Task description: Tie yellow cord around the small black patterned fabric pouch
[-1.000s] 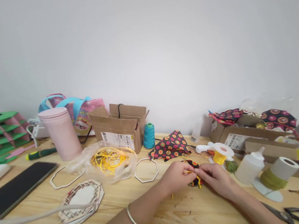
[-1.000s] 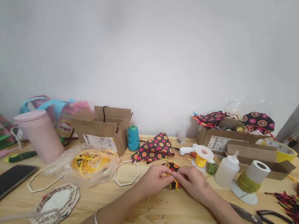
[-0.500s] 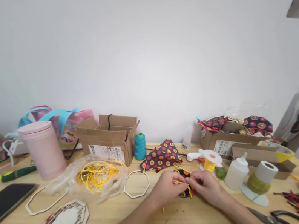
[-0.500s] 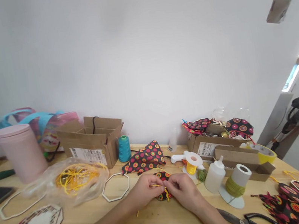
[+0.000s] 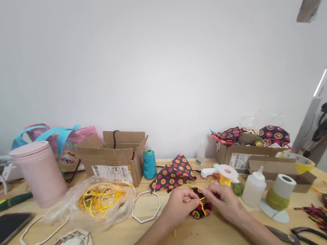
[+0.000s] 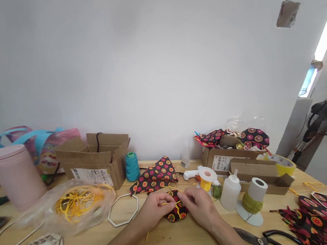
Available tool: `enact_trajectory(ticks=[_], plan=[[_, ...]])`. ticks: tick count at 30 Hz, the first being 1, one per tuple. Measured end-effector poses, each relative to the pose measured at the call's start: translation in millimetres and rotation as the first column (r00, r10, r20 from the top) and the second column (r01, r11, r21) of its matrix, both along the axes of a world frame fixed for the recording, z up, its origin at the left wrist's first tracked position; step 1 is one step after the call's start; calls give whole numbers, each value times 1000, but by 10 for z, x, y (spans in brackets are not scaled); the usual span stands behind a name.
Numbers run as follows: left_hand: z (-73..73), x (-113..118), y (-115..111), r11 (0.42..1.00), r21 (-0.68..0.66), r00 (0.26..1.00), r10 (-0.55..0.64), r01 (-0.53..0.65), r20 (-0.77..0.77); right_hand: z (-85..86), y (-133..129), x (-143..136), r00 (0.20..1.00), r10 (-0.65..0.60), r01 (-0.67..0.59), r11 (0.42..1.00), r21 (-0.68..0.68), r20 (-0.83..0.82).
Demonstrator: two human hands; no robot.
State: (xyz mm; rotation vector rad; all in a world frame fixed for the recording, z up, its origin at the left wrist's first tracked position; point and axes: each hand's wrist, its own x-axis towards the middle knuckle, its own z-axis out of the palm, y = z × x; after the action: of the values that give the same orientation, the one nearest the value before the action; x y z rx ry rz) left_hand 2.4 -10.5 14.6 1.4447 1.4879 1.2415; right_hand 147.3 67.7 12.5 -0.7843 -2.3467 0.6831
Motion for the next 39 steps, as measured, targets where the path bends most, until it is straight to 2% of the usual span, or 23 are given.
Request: enact_trajectory(ticks=[6,17,23,35,39], plan=[[38,-5,-11,999,35,998,21,-19,-56,28,-54,-10,999,44,-44,999,-2,19],[73,19,-24,998,54,993,44,-39,-108,16,-56,-29,999,32,-32,999,19,25],[44,15,-17,997,60,991,59,-53,-117,16,-60,-35,999,27,-28,999,24,25],[28,7,0,999,32,998,39,-38,-39,16,-38,-4,999,37,-37,999,-9,32],[25,-4,11,1000,-6,999,19,-19,36,14,-63,-24,995,92,-95,989,-110,-34]])
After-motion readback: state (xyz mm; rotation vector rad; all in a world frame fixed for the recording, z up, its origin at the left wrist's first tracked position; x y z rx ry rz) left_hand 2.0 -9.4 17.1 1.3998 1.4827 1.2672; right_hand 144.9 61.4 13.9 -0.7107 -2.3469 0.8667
